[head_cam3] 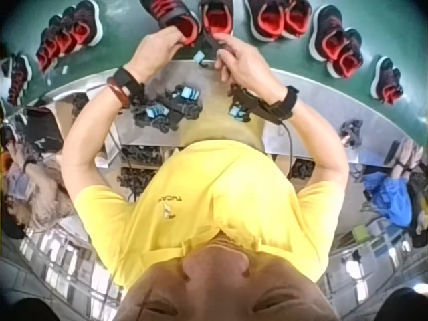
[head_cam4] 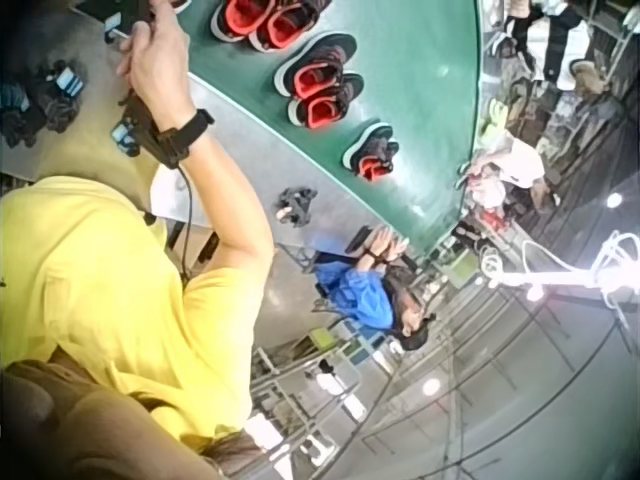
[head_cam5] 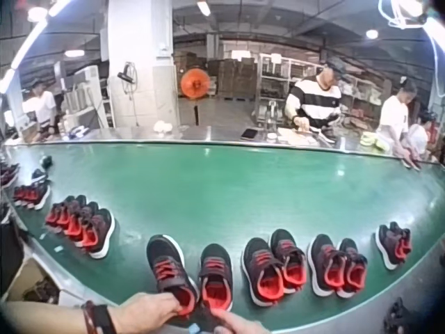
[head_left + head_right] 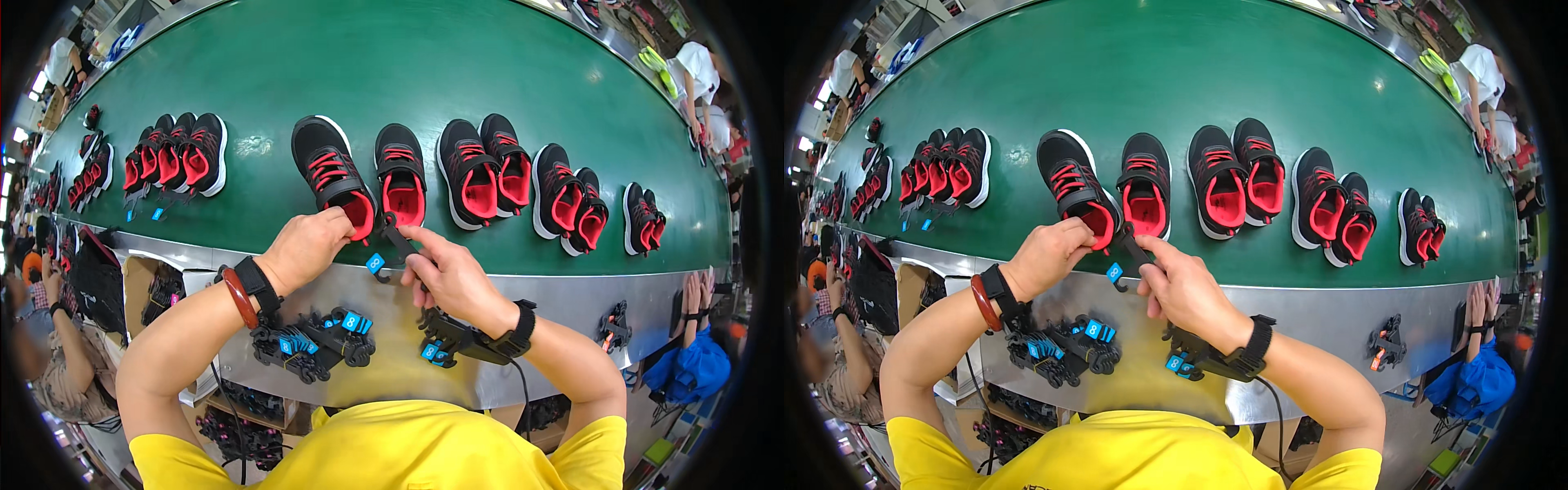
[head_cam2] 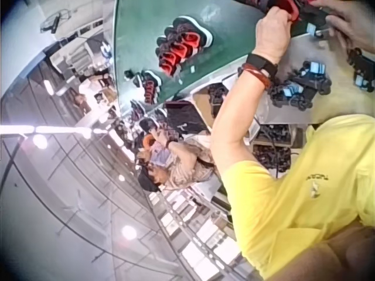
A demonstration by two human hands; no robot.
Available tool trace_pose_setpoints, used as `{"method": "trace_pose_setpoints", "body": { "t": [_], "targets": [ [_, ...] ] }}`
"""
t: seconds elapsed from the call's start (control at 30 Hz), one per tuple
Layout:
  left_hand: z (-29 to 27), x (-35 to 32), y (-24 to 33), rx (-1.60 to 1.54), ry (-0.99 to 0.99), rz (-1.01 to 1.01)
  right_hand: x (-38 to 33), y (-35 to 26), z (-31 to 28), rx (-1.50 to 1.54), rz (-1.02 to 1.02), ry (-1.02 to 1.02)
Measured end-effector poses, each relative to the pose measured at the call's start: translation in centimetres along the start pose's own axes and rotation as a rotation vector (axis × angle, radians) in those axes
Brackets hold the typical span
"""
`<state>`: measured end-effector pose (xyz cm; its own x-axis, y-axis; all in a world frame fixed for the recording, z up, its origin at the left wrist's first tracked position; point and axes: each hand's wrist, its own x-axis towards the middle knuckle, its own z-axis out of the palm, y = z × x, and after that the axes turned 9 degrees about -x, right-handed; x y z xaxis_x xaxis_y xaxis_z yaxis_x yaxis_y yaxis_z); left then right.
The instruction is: The person attaches small blue tags to black and red sneakers moving along a green conveyor belt in a shoe factory. The person repeatedly picks up tags and clips them onto the shoes, then places the shoes back on the belt.
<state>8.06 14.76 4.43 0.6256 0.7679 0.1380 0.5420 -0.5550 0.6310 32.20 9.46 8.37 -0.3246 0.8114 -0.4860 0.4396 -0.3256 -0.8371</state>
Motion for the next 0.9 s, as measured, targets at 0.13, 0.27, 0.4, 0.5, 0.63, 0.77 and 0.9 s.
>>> {"method": "trace_pose_setpoints", "body": {
  "t": [0.13,0.27,0.4,0.5,0.63,0.77,0.9],
  "targets": [
    [-0.2,0.0,-0.2,-0.033,0.026,-0.038,1.0,0.6,1.0,0.071,-0.008,-0.027],
    [-0.2,0.2,-0.2,-0.046,0.036,-0.059,0.8,1.0,1.7,0.062,-0.010,-0.086],
    [-0.6,0.7,-0.4,0.006,0.004,-0.071,1.4,0.6,1.2,-0.164,-0.111,-0.249],
    [-0.8,1.1,-0.6,0.067,-0.023,-0.043,2.9,-0.9,-1.3,-0.146,-0.067,-0.371],
    [-1.0,0.9,1.8,0.162,-0.126,0.054,3.7,-1.1,-2.7,0.046,-0.066,-0.290],
    [-0.6,0.8,1.5,0.216,-0.199,-0.065,4.8,-0.7,-3.1,-0.374,-0.461,0.147],
    [-1.9,1.0,2.6,0.235,-0.251,-0.207,5.8,1.3,-4.8,-0.838,-0.711,0.107]
  ]
}}
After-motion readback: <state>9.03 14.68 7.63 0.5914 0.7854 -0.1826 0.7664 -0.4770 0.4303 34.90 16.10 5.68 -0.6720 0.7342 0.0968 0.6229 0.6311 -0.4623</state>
